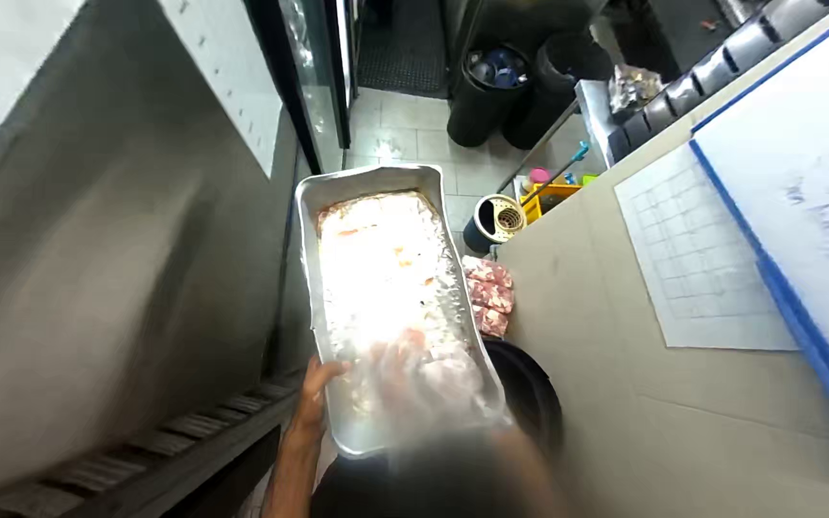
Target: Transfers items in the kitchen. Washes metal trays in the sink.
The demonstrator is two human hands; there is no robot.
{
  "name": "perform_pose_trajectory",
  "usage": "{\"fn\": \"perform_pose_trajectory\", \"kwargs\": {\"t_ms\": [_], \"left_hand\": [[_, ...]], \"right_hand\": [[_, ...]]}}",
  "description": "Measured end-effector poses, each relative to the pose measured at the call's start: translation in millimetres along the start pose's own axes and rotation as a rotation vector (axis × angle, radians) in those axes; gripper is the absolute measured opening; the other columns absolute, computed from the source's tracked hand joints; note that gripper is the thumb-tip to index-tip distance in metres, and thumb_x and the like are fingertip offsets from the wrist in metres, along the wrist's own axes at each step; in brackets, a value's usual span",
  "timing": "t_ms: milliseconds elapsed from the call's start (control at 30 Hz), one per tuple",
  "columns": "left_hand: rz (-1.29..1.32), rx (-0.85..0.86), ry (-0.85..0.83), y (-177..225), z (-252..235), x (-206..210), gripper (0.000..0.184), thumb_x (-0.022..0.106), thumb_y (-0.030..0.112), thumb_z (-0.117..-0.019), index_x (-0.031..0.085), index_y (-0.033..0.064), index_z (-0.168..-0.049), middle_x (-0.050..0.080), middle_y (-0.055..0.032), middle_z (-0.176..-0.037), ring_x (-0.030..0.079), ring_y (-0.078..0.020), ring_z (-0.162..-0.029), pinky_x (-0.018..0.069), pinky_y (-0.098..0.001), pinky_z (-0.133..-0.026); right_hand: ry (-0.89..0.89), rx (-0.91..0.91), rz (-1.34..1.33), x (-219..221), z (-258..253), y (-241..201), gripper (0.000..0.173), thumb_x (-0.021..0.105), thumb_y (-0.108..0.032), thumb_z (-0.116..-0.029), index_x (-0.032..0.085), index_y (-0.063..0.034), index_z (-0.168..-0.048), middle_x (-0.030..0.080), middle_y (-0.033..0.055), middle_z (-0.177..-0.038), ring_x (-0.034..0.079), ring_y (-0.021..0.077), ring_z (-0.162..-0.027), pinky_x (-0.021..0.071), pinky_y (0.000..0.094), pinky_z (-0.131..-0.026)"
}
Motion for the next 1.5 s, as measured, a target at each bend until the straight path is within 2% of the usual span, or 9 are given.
{"fn": "perform_pose_trajectory", "kwargs": {"t_ms": [67, 167, 333, 533, 633, 833, 1000, 1333, 1500], "left_hand": [[0.023, -0.009, 0.006, 10.8, -37.3, 15.4, 0.037, 0.056, 0.007, -0.0815, 0.054, 0.0036, -0.118, 0.074, -0.0021, -0.087, 0.073, -0.0094, -0.075, 0.0631, -0.0277, -0.067], [0.021, -0.045, 0.027, 21.4, -104.5, 37.8, 0.035, 0.055, 0.009, -0.0824, 0.054, 0.0031, -0.117, 0.074, -0.0031, -0.086, 0.073, -0.0098, -0.074, 0.0631, -0.0285, -0.066], [0.082, -0.010, 0.003, 47.2, -223.0, 104.2, 0.020, 0.049, 0.007, -0.0848, 0.063, 0.0078, -0.099, 0.074, -0.0023, -0.080, 0.073, -0.0090, -0.072, 0.0625, -0.0279, -0.065], [0.009, 0.021, 0.066, 105.1, -345.6, 198.4, 0.021, 0.046, 0.003, -0.0876, 0.057, 0.0061, -0.106, 0.073, 0.0012, -0.078, 0.072, -0.0059, -0.068, 0.0621, -0.0257, -0.062], [-0.069, 0.048, 0.103, 122.2, -416.5, 232.3, 0.032, 0.054, 0.003, -0.0830, 0.054, 0.0012, -0.115, 0.072, -0.0002, -0.081, 0.072, -0.0077, -0.069, 0.0630, -0.0286, -0.062], [-0.172, 0.060, 0.035, 138.6, -578.3, 312.9, 0.063, 0.062, 0.010, -0.0790, 0.046, -0.0030, -0.139, 0.069, -0.0132, -0.109, 0.071, -0.0156, -0.086, 0.0626, -0.0343, -0.072], [-0.335, 0.108, -0.132, 186.8, -721.5, 389.1, 0.070, 0.066, 0.009, -0.0772, 0.048, -0.0046, -0.143, 0.067, -0.0185, -0.120, 0.068, -0.0178, -0.101, 0.0589, -0.0364, -0.086], [-0.242, -0.218, -0.334, 230.6, -941.4, 523.7, 0.039, 0.059, 0.010, -0.0797, 0.054, 0.0008, -0.118, 0.071, -0.0064, -0.083, 0.071, -0.0129, -0.069, 0.0621, -0.0317, -0.060], [-0.263, -0.183, -0.315, 233.1, -1030.4, 582.9, 0.041, 0.059, 0.006, -0.0765, 0.055, 0.0022, -0.117, 0.072, -0.0034, -0.084, 0.071, -0.0099, -0.069, 0.0621, -0.0298, -0.061]], "right_hand": [[0.144, 0.004, 0.416, 4.3, -20.8, 12.5, 0.028, 0.042, -0.018, -0.1092, 0.055, -0.0063, -0.132, 0.067, 0.0105, -0.109, 0.066, 0.0174, -0.093, 0.0570, 0.0380, -0.078], [0.168, -0.064, 0.929, -14.0, -117.6, 40.0, 0.061, 0.058, -0.041, -0.1006, 0.051, -0.0038, -0.149, 0.048, 0.0282, -0.149, 0.047, 0.0446, -0.137, 0.0357, 0.0698, -0.109], [0.275, -0.237, 0.735, 11.5, -162.1, -113.5, 0.022, 0.061, -0.009, -0.0970, 0.073, 0.0021, -0.112, 0.073, 0.0193, -0.104, 0.070, 0.0283, -0.097, 0.0551, 0.0508, -0.091], [0.400, -0.753, 0.227, 56.6, -138.9, -400.2, 0.022, 0.045, -0.002, -0.0945, 0.066, -0.0003, -0.089, 0.068, -0.0002, -0.080, 0.065, 0.0035, -0.075, 0.0574, 0.0243, -0.073], [0.080, -0.846, 0.573, 143.2, -143.4, -521.5, 0.034, 0.049, -0.028, -0.1038, 0.073, -0.0039, -0.100, 0.072, -0.0001, -0.092, 0.067, 0.0055, -0.087, 0.0576, 0.0307, -0.085], [0.034, -0.812, 1.291, 338.0, -287.7, -638.4, 0.088, 0.073, -0.073, -0.0772, 0.057, -0.0168, -0.143, 0.066, 0.0144, -0.127, 0.064, 0.0294, -0.117, 0.0518, 0.0495, -0.102], [0.252, -0.472, 1.351, 394.8, -406.4, -719.6, 0.120, 0.076, -0.084, -0.0618, 0.035, -0.0295, -0.160, 0.019, 0.0304, -0.164, 0.048, 0.0519, -0.133, 0.0503, 0.0653, -0.098], [0.469, -0.749, 0.741, 366.2, -448.8, -946.9, 0.052, 0.077, -0.040, -0.0894, 0.065, -0.0110, -0.131, 0.073, 0.0031, -0.118, 0.069, 0.0152, -0.109, 0.0562, 0.0410, -0.098], [0.404, -1.174, 0.091, 301.3, -465.9, -1112.9, 0.016, 0.056, -0.008, -0.0999, 0.068, 0.0017, -0.106, 0.074, 0.0077, -0.100, 0.071, 0.0165, -0.094, 0.0604, 0.0367, -0.087]]}}
Point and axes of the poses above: each hand's wrist, its own z-axis away from the middle knuckle, its own x-axis out of the palm, y = z × x, the point moved 6 cm from there along -z, towards the middle knuckle
